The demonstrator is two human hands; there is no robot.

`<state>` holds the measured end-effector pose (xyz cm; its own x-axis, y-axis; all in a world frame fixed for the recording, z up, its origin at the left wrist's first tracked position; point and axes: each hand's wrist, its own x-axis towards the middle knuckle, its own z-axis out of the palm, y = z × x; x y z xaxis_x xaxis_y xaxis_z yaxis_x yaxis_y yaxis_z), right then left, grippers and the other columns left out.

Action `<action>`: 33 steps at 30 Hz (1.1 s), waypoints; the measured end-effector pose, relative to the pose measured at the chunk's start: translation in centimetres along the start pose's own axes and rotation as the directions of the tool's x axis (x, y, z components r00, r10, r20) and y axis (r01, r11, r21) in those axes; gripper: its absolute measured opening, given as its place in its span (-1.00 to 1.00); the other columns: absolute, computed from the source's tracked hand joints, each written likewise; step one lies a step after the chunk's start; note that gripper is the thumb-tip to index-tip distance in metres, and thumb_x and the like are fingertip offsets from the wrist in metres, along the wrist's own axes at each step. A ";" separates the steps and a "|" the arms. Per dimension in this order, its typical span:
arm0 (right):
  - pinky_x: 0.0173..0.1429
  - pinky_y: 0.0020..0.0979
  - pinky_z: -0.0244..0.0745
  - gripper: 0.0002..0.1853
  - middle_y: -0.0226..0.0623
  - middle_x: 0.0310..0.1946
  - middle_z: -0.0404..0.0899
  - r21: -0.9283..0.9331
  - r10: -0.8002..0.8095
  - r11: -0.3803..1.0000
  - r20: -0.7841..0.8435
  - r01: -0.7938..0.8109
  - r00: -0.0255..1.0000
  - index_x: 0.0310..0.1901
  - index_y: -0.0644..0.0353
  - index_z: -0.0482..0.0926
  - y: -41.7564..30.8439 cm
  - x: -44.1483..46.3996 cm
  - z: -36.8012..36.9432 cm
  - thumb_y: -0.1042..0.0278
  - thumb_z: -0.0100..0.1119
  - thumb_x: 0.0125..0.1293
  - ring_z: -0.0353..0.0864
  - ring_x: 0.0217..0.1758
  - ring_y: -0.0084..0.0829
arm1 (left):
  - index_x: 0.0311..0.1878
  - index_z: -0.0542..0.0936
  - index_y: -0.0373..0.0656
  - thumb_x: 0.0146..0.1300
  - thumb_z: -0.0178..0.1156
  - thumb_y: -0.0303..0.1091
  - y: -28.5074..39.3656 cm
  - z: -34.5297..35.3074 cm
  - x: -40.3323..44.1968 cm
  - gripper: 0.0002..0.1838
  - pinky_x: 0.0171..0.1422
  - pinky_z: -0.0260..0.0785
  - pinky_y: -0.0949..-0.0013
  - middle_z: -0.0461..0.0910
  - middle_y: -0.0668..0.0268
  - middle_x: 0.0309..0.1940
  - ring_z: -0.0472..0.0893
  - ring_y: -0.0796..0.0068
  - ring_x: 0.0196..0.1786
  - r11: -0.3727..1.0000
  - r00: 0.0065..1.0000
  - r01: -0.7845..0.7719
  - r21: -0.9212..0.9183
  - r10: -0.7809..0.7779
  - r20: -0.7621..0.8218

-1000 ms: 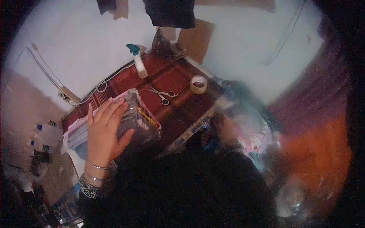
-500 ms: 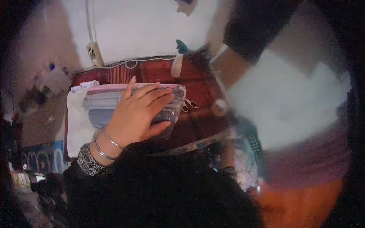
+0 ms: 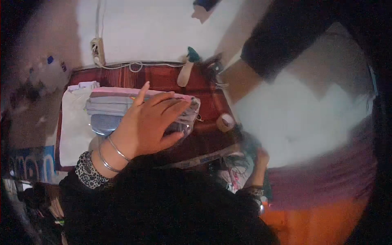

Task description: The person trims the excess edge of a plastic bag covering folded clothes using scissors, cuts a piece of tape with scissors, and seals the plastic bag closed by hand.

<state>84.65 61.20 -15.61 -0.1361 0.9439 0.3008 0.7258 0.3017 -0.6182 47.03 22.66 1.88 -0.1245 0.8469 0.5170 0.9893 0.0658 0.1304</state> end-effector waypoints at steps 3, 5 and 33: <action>-0.19 -0.37 0.46 -0.73 -0.29 -0.40 0.64 0.238 -0.296 0.940 0.207 0.246 0.932 -0.25 0.30 0.68 -10.8 -0.3 -3.4 0.23 0.33 0.18 0.56 -0.35 -0.46 | 0.39 0.28 -0.03 0.13 0.19 -0.16 -0.3 0.1 0.0 -0.28 0.50 -0.17 -0.28 0.41 0.30 0.30 0.35 0.23 0.37 1.000 1.000 0.013 0.028 -0.014 0.006; -0.14 -0.41 0.46 -0.77 -0.31 -0.35 0.64 0.408 -0.249 0.911 0.409 0.069 0.878 -0.23 0.27 0.68 -20.8 -3.1 -5.3 0.29 0.35 0.17 0.56 -0.29 -0.51 | 0.41 0.24 -0.03 0.12 0.16 -0.24 -0.4 0.1 0.3 -0.27 0.49 -0.15 -0.28 0.41 0.30 0.30 0.35 0.22 0.37 1.000 0.999 0.030 0.001 -0.030 0.018; -0.01 -0.35 0.50 -0.68 -0.29 -0.21 0.69 0.380 -0.497 0.712 0.867 0.590 0.043 -0.11 0.25 0.63 -44.5 -5.6 -0.6 0.29 0.35 0.13 0.60 -0.14 -0.51 | 0.49 0.02 -0.15 0.18 0.07 -0.25 -1.6 0.1 0.1 -0.19 0.43 -0.01 -0.29 0.53 0.04 0.13 0.46 0.13 0.28 0.994 1.000 0.001 -0.105 -0.004 -0.029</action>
<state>53.53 42.37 10.64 -0.9510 0.0064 -0.3092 0.1806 0.8231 -0.5384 45.50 22.68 1.59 -0.1307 0.8310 0.5406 0.9757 0.0109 0.2190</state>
